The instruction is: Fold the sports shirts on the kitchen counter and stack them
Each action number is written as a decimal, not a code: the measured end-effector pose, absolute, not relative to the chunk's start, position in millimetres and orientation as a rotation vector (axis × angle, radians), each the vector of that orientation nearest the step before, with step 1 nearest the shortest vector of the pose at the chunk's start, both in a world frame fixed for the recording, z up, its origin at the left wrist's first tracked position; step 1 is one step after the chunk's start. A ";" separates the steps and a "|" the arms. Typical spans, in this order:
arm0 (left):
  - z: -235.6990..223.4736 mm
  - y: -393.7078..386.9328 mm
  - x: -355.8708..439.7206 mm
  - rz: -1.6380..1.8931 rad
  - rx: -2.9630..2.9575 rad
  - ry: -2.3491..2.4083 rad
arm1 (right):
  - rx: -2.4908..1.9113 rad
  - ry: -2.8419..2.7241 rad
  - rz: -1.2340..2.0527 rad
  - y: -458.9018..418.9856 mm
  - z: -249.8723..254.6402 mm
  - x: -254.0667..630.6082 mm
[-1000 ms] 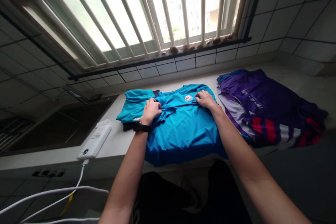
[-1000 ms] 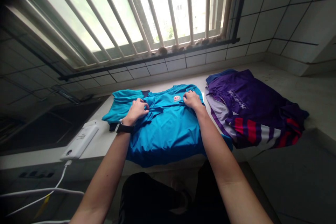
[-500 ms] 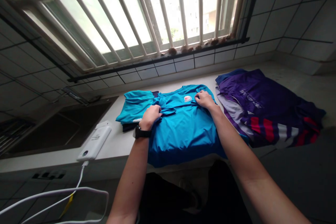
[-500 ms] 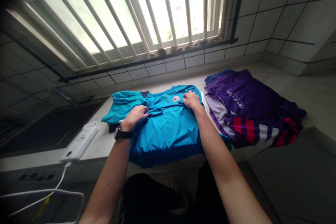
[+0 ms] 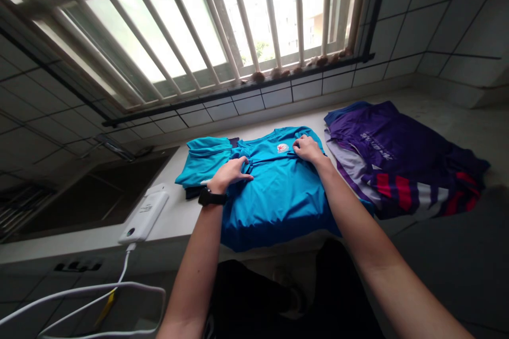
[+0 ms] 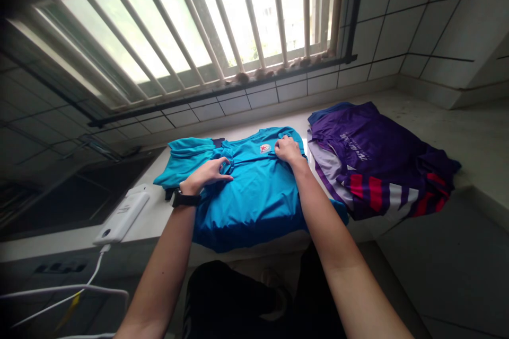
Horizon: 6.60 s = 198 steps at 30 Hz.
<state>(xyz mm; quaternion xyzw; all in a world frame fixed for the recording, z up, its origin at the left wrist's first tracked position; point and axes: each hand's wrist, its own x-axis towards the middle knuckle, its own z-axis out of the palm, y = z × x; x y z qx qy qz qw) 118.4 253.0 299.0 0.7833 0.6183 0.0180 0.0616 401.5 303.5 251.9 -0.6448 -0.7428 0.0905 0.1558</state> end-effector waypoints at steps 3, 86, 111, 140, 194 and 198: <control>294.8 257.0 125.2 0.136 2.293 2.121 | -1.845 -2.130 0.262 303.5 252.1 401.7; 263.8 288.7 99.7 0.605 2.132 2.152 | -1.829 -2.026 0.225 340.5 274.5 416.2; 327.3 201.9 77.9 1.446 2.055 1.890 | -1.219 -1.756 0.256 260.1 305.9 449.6; 276.3 255.0 121.8 0.859 2.228 2.058 | -1.924 -2.334 0.093 288.3 257.0 415.6; 228.7 129.8 90.1 1.051 2.064 2.087 | -1.711 -2.454 -0.045 199.8 238.5 448.1; 249.1 142.6 91.1 1.142 2.065 2.002 | -1.787 -2.436 -0.121 165.3 243.6 450.2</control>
